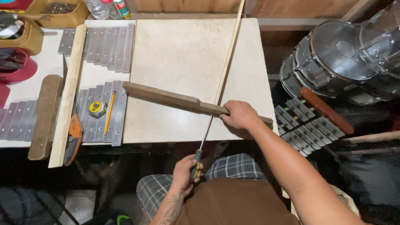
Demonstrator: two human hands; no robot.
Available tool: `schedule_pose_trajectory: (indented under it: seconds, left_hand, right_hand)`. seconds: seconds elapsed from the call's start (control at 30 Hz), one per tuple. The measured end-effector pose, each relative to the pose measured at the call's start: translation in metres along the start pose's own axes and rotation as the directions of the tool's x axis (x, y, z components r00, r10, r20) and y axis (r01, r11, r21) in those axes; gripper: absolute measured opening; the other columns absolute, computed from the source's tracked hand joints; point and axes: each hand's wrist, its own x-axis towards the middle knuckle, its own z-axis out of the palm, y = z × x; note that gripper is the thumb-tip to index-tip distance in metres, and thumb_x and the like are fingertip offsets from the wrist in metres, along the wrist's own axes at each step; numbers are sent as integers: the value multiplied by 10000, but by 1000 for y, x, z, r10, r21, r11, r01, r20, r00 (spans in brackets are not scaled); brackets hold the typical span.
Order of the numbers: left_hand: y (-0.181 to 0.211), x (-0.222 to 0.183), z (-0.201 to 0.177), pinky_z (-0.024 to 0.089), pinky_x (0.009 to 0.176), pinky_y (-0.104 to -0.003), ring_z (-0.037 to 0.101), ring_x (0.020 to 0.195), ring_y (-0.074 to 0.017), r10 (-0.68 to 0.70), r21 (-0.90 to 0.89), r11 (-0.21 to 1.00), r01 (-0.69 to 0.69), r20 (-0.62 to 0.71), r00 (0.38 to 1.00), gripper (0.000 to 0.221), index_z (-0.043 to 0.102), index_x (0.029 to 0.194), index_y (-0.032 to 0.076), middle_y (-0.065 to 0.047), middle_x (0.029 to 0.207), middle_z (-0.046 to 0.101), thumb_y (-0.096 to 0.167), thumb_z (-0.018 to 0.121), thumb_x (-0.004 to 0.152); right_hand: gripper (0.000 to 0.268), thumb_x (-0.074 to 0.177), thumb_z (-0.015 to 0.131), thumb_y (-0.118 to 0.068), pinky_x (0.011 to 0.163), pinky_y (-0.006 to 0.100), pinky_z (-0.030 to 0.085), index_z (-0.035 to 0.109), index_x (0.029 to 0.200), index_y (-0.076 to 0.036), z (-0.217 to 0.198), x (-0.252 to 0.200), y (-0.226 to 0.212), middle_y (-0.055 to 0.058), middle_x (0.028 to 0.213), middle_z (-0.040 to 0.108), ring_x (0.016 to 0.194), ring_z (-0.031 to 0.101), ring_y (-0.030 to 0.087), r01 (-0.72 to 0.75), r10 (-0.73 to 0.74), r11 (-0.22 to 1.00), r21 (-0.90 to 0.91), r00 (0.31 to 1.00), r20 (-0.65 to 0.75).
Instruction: Adjusting and fitting wooden frame components for a musical instrument using a screwdriver
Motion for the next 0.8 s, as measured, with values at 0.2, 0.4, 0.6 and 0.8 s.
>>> schedule_pose_trajectory:
  seconds: [0.2, 0.4, 0.6, 0.8]
  left_hand:
    - [-15, 1, -17, 363, 498, -295, 500, 628, -202, -123, -552, 746, 371, 434, 892, 391, 588, 1216, 56, -145, 904, 600, 189, 559, 850]
    - [-24, 10, -17, 165, 333, -190, 313, 393, -71, -257, -492, 628, 603, 600, 758, 429, 633, 1293, 204, -25, 658, 408, 472, 521, 977]
    - [-18, 7, -7, 146, 301, -214, 280, 331, -92, -328, -433, 705, 562, 504, 799, 430, 653, 1097, 74, -28, 556, 370, 473, 519, 1010]
    - [-19, 5, -3, 147, 304, -242, 268, 323, -112, -303, -440, 757, 483, 419, 856, 409, 627, 1056, 23, -53, 536, 366, 416, 516, 1034]
  right_hand:
    - [355, 934, 585, -471, 890, 518, 521, 678, 1012, -137, 0, 1, 0, 81, 1127, 691, 1058, 651, 371, 4, -4, 1000, 0, 1000, -30]
    - [364, 930, 578, -473, 915, 523, 510, 676, 1024, -135, 4, 5, 3, 108, 1136, 691, 1069, 649, 385, 29, -30, 999, -32, 999, -27]
    - [359, 915, 583, -458, 888, 537, 526, 667, 1023, -126, 7, 4, 0, 99, 1100, 689, 1043, 660, 385, 31, -33, 998, -49, 998, -51]
    - [338, 922, 573, -436, 883, 533, 529, 659, 1008, -120, 14, 11, 9, 92, 1068, 673, 1039, 652, 365, 96, -99, 994, -53, 993, -62]
